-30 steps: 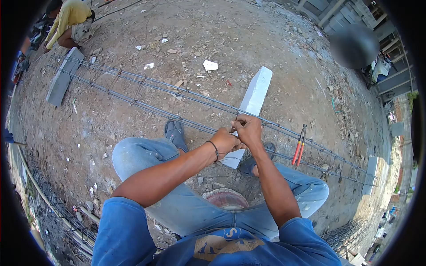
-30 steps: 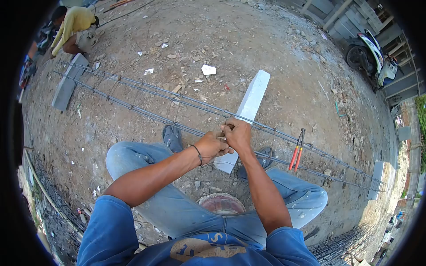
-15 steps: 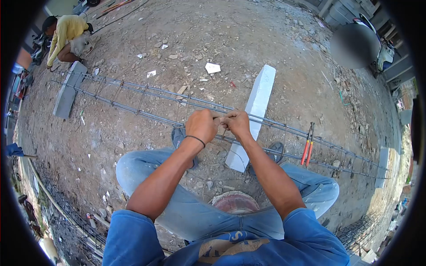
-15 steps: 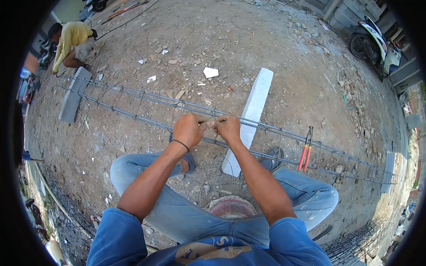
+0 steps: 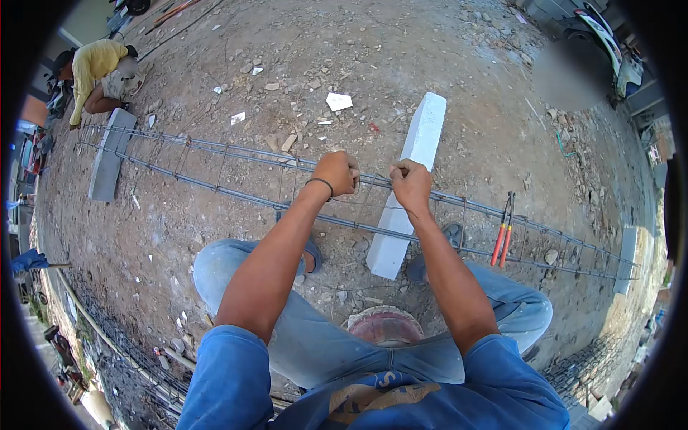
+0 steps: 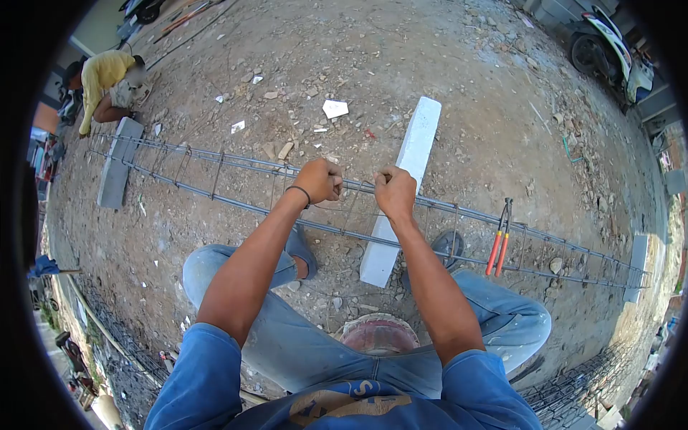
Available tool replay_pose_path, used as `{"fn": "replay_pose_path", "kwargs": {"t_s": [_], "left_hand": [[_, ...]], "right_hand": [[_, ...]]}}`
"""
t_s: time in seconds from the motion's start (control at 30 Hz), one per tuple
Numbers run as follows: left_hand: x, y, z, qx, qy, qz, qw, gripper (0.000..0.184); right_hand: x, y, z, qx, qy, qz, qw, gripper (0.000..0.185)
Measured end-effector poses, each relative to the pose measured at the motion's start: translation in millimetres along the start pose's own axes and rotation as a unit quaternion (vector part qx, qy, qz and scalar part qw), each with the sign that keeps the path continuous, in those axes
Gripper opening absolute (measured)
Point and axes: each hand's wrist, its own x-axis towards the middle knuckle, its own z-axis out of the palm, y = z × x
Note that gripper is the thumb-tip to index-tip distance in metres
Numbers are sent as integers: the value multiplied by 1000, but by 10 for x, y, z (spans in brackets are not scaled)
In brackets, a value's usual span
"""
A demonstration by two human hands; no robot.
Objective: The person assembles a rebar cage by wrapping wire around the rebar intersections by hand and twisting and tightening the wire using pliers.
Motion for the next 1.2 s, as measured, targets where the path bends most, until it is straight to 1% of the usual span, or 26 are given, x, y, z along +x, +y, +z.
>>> {"fn": "replay_pose_path", "kwargs": {"t_s": [0.03,0.07,0.1,0.13,0.2,0.23,0.27,0.3,0.37,0.43,0.5,0.53,0.57,0.6,0.63,0.67,0.7,0.73,0.77,0.83,0.87,0.97,1.03,1.07,1.13,1.2], "left_hand": [[54,16,8,28,21,20,999,17],[95,26,16,30,19,20,999,17],[117,79,1,-18,19,27,999,16],[148,108,3,-67,17,34,997,16],[180,140,53,-60,14,54,997,16],[191,139,79,-55,14,75,996,16],[195,129,95,-53,11,74,996,16],[190,115,106,-58,29,82,994,15],[191,83,121,-63,45,89,993,15],[166,78,105,-90,48,34,994,16],[135,44,129,-68,64,13,995,17],[116,22,157,-48,82,-8,995,19],[95,9,203,-50,82,-10,995,19],[79,-1,264,-159,56,-73,983,20],[52,3,295,-266,29,-134,954,21],[57,-34,322,-266,30,-134,954,21],[77,-65,347,-216,40,-113,969,21],[98,-93,369,-167,49,-90,981,21],[120,-119,390,-166,50,-88,981,21],[106,-20,358,0,76,-54,996,21],[115,13,348,0,78,-53,996,21],[180,-57,403,-59,37,-32,997,21],[199,-116,410,-251,9,-63,966,21],[209,-146,411,-249,9,-62,966,21],[165,-83,359,-370,6,-87,925,21],[156,-13,345,-379,19,-94,921,23]], "right_hand": [[101,25,-7,1,1,1,1000,16],[206,55,-9,-50,-18,-38,998,17],[317,90,11,-102,-35,-78,991,17],[429,129,56,-100,-34,-75,992,17],[624,227,169,-195,-175,-24,965,18],[708,317,259,-193,-175,-21,965,18],[779,402,357,-71,-245,42,966,19],[796,403,398,52,-309,104,944,21],[797,420,467,72,-309,110,942,19],[741,310,465,90,-311,116,939,18],[670,221,439,-25,-240,62,968,17],[662,282,481,-25,-242,62,968,17],[649,350,518,-13,-193,36,980,15],[625,361,528,0,-144,10,990,14],[602,368,532,0,-146,10,989,14],[592,368,527,54,-140,33,988,13],[584,360,513,107,-133,56,984,13],[564,355,491,108,-131,55,984,13],[538,354,461,144,-135,51,979,12],[514,354,421,178,-138,45,973,12],[511,354,407,179,-137,43,973,11],[497,362,406,178,-133,35,974,11],[504,445,454,176,-131,28,975,12],[518,480,485,148,-132,-6,980,13],[505,445,459,120,-131,-39,983,14],[407,405,418,146,-123,-45,981,15]]}}
